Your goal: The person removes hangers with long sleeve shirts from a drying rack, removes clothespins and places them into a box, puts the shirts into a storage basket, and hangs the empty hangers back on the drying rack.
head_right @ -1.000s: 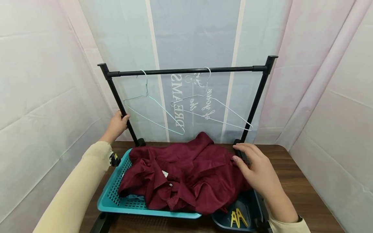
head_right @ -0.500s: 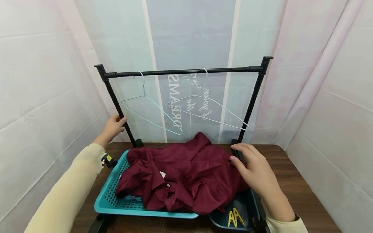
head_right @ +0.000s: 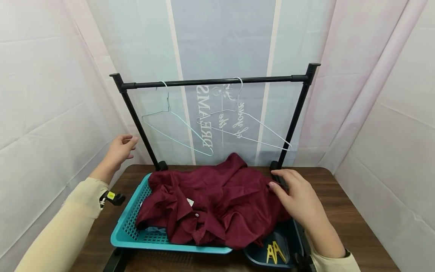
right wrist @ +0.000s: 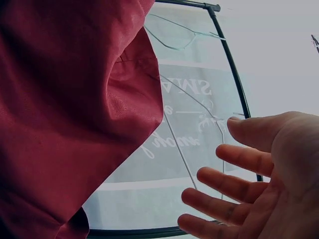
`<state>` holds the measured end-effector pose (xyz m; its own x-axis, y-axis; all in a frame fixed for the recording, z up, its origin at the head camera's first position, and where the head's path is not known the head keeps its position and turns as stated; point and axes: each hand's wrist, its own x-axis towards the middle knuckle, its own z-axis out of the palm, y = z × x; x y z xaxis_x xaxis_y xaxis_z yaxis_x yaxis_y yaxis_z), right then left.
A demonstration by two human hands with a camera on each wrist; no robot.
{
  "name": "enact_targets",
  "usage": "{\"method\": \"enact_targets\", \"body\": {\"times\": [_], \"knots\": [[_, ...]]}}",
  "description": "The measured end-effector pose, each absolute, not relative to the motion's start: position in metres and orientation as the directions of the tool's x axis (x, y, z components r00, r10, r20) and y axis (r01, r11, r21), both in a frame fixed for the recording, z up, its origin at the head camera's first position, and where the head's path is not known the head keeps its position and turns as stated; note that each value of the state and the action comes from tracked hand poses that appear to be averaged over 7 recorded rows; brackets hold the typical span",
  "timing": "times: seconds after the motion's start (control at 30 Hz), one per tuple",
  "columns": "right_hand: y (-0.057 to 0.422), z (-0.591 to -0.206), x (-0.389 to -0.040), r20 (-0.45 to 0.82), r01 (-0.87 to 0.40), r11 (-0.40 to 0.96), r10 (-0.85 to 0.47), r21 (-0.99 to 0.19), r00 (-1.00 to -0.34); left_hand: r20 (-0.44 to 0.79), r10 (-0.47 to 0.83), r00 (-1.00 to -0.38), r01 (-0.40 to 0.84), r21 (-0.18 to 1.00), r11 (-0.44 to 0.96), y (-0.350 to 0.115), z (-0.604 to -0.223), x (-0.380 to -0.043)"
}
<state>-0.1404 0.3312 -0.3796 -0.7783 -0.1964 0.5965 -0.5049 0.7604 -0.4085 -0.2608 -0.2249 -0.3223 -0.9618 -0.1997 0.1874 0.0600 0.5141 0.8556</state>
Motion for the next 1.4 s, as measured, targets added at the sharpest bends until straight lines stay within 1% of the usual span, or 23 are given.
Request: {"method": "enact_targets", "body": {"times": [0.27, 0.37, 0.57, 0.77, 0.93, 1.13, 1.4], "knots": [[0.335, -0.377, -0.141, 0.46, -0.415, 0.775, -0.182, -0.477, -0.869, 0.231, -0.076, -0.97, 0.155, 0.828, 0.539, -0.219, -0.327, -0.228], [0.336, -0.378, -0.142, 0.421, -0.396, 0.78, -0.189, -0.485, -0.887, 0.233, -0.032, -0.972, 0.178, 0.821, 0.543, -0.217, -0.331, -0.215], [0.336, -0.378, -0.142, 0.386, -0.427, 0.764, -0.252, -0.483, -0.887, 0.225, 0.045, -0.973, 0.213, 0.814, 0.54, -0.212, -0.342, -0.19], [0.337, -0.38, -0.145, 0.342, -0.434, 0.754, -0.291, -0.492, -0.893, 0.173, 0.155, -0.973, 0.23, 0.807, 0.543, -0.202, -0.358, -0.175], [0.338, -0.386, -0.148, 0.277, -0.443, 0.751, -0.347, -0.491, -0.896, 0.12, 0.25, -0.961, 0.253, 0.75, 0.611, -0.189, -0.371, -0.165], [0.335, -0.399, -0.152, 0.179, -0.43, 0.74, -0.398, -0.517, -0.9, 0.028, 0.333, -0.943, 0.258, 0.695, 0.671, -0.174, -0.385, -0.162], [0.323, -0.418, -0.161, 0.067, -0.408, 0.79, -0.427, -0.457, -0.902, -0.044, 0.405, -0.913, 0.303, 0.593, 0.746, -0.155, -0.399, -0.161]]}}
